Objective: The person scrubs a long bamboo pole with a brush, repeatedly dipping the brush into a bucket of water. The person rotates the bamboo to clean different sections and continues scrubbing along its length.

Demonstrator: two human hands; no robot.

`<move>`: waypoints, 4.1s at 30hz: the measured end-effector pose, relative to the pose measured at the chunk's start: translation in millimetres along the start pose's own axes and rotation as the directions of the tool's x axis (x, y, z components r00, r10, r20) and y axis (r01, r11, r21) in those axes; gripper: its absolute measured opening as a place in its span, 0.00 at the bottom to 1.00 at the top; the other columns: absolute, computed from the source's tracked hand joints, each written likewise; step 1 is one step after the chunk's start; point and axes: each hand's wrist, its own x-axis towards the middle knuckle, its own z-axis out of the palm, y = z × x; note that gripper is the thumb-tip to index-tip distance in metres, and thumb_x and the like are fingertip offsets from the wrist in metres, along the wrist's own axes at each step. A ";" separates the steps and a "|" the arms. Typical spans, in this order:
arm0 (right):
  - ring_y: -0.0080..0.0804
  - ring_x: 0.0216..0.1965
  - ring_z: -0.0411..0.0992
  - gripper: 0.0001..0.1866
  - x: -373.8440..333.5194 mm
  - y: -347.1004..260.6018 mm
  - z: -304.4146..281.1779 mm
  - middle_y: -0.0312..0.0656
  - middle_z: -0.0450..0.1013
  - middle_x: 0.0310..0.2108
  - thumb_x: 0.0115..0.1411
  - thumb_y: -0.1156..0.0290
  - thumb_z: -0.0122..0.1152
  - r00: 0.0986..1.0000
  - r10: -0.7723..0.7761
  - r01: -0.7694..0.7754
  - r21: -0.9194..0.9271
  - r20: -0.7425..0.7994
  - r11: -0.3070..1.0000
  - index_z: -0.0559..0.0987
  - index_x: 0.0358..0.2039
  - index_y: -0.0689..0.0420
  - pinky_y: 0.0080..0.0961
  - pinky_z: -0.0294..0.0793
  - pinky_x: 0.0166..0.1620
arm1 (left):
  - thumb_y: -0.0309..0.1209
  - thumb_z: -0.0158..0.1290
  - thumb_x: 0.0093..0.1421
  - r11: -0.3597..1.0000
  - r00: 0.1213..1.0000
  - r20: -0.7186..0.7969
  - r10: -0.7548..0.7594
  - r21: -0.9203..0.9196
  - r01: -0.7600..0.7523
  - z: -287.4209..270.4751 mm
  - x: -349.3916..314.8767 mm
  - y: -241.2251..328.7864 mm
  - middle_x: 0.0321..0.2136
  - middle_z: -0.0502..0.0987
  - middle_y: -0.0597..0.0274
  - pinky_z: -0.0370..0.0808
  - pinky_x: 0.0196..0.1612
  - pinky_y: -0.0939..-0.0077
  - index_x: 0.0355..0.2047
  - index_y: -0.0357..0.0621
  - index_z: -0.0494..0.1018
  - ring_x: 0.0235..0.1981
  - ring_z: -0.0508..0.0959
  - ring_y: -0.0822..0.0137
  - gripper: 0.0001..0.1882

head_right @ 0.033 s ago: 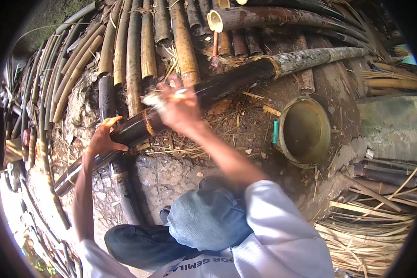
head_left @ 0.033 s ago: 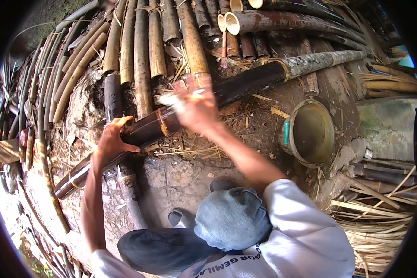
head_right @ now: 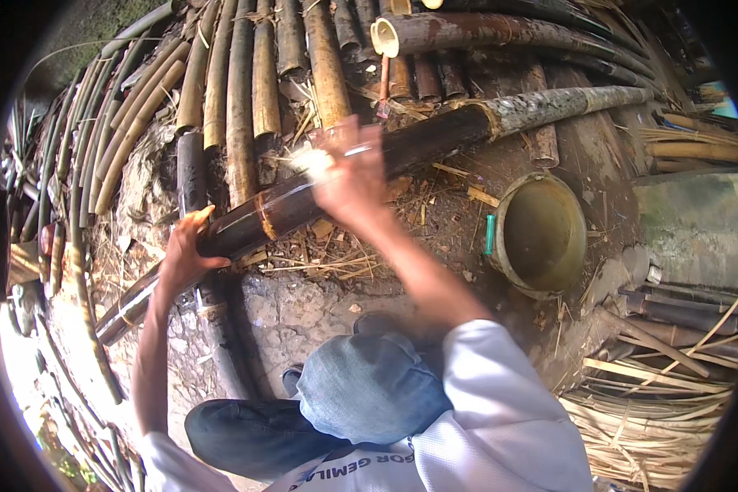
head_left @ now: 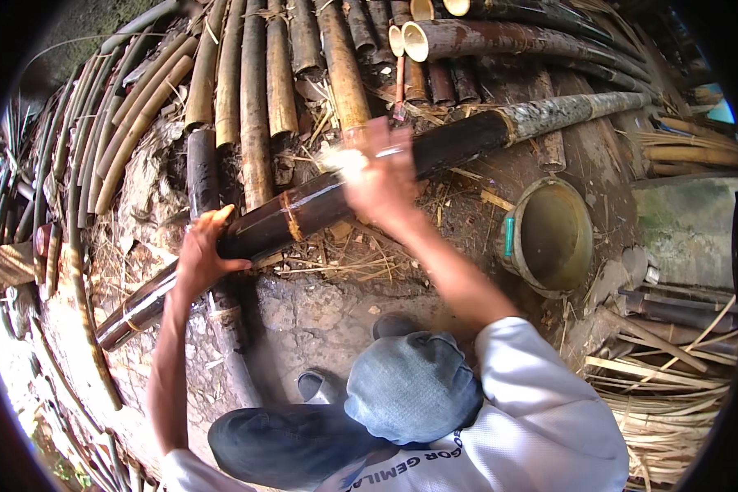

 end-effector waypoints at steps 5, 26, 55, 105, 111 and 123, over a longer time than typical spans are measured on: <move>0.61 0.77 0.41 0.35 51.2 188.4 -117.8 0.55 0.54 0.74 0.68 0.47 0.53 0.932 0.341 -0.351 -0.542 -0.123 0.763 0.65 0.71 0.51 0.63 0.32 0.75 | 0.36 0.78 0.35 0.940 0.963 -0.252 -0.097 0.295 0.172 53.3 -18.6 46.4 0.61 0.65 0.47 0.57 0.71 0.47 0.73 0.43 0.53 0.66 0.64 0.45 0.66; 0.70 0.76 0.34 0.36 20.0 77.7 -34.4 0.70 0.36 0.75 0.69 0.56 0.58 0.884 0.395 -0.427 -0.092 -0.249 0.899 0.59 0.73 0.47 0.59 0.33 0.76 | 0.40 0.81 0.29 0.938 0.829 0.532 -0.176 -0.164 0.305 -16.6 84.9 -17.7 0.54 0.80 0.53 0.73 0.62 0.62 0.63 0.50 0.69 0.57 0.79 0.54 0.56; 0.34 0.26 0.78 0.20 -221.2 315.8 -188.4 0.41 0.80 0.30 0.60 0.57 0.72 0.250 0.968 -0.754 0.634 0.034 0.173 0.83 0.46 0.57 0.33 0.79 0.30 | 0.68 0.71 0.40 0.761 0.769 0.488 -0.413 -0.279 0.586 -4.5 78.3 -12.8 0.60 0.77 0.52 0.71 0.64 0.60 0.67 0.52 0.69 0.60 0.77 0.52 0.57; 0.61 0.68 0.64 0.24 -18.4 20.6 -32.6 0.58 0.71 0.61 0.54 0.62 0.72 0.999 -0.032 0.036 -0.110 0.035 0.993 0.81 0.51 0.56 0.62 0.42 0.75 | 0.57 0.73 0.37 0.975 0.912 0.368 -0.181 -0.054 0.215 21.1 40.3 78.2 0.58 0.76 0.47 0.74 0.62 0.54 0.68 0.45 0.62 0.58 0.78 0.47 0.60; 0.64 0.76 0.42 0.35 19.6 228.9 -157.9 0.63 0.52 0.73 0.70 0.44 0.49 0.854 0.519 -0.486 -0.425 -0.046 0.763 0.61 0.73 0.46 0.65 0.29 0.74 | 0.55 0.74 0.36 0.989 0.970 0.207 -0.128 -0.044 0.140 35.0 33.9 94.6 0.55 0.77 0.49 0.75 0.58 0.50 0.67 0.46 0.63 0.55 0.79 0.45 0.59; 0.69 0.73 0.51 0.28 -5.7 177.5 -95.5 0.55 0.65 0.68 0.65 0.52 0.61 0.942 0.140 -0.289 -0.522 -0.306 0.803 0.74 0.64 0.43 0.64 0.38 0.74 | 0.48 0.77 0.39 0.953 0.943 -0.286 -0.169 0.196 0.231 38.7 -74.2 83.7 0.64 0.68 0.52 0.64 0.67 0.48 0.72 0.48 0.57 0.66 0.68 0.48 0.62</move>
